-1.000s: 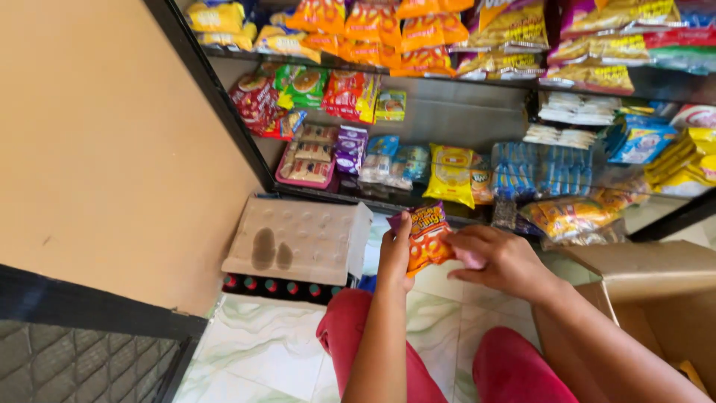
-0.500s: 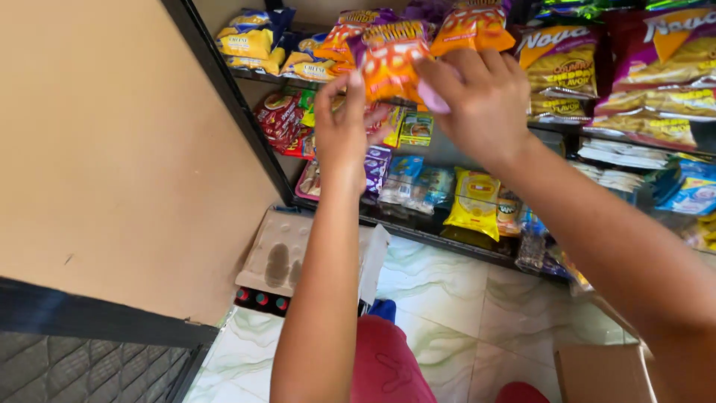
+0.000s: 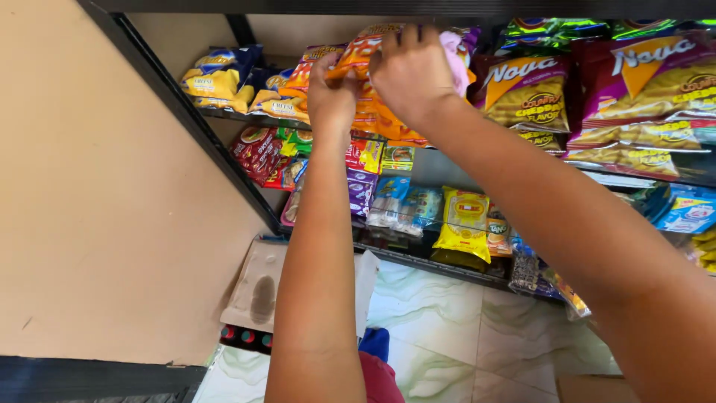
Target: Cleaning and organizing snack and laundry detergent packets on grocery store shelves.
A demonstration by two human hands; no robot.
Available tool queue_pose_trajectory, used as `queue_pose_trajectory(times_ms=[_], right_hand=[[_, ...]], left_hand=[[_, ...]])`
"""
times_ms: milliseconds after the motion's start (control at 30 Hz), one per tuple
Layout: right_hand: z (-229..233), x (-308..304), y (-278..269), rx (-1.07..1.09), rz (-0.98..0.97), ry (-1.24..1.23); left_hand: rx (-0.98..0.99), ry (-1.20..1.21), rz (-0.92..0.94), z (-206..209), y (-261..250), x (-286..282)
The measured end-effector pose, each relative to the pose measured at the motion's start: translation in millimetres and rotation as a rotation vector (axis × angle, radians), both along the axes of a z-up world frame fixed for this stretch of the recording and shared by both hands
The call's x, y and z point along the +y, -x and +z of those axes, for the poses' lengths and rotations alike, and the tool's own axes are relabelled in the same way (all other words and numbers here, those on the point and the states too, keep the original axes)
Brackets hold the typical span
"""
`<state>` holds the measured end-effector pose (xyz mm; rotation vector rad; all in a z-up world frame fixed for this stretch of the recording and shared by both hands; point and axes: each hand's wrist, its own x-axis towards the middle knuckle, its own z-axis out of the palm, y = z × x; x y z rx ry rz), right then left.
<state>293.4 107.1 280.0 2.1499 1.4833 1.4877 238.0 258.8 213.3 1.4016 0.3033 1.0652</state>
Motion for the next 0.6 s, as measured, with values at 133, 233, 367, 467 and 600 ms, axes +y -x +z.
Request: queue_pose_trajectory(times_ms=[133, 233, 367, 467, 600], right_hand=[[0, 8, 5, 0.050, -0.109, 0.060], [7, 1, 0, 0.182, -0.182, 0.121], [16, -38, 13, 0.269, -0.111, 0.045], [32, -91, 43, 0.243, 0.040, -0.081], [30, -180, 83, 0.363, 0.178, -0.199]], left_hand=[[0.164, -0.126, 0.094, -12, -11, 2], [0.182, -0.082, -0.003, -2, -13, 1], [0.278, -0.257, 0.159, 4, -5, -2], [0.223, -0.353, 0.229, 5, 10, -7], [0.143, -0.499, 0.369, -14, 37, -31]])
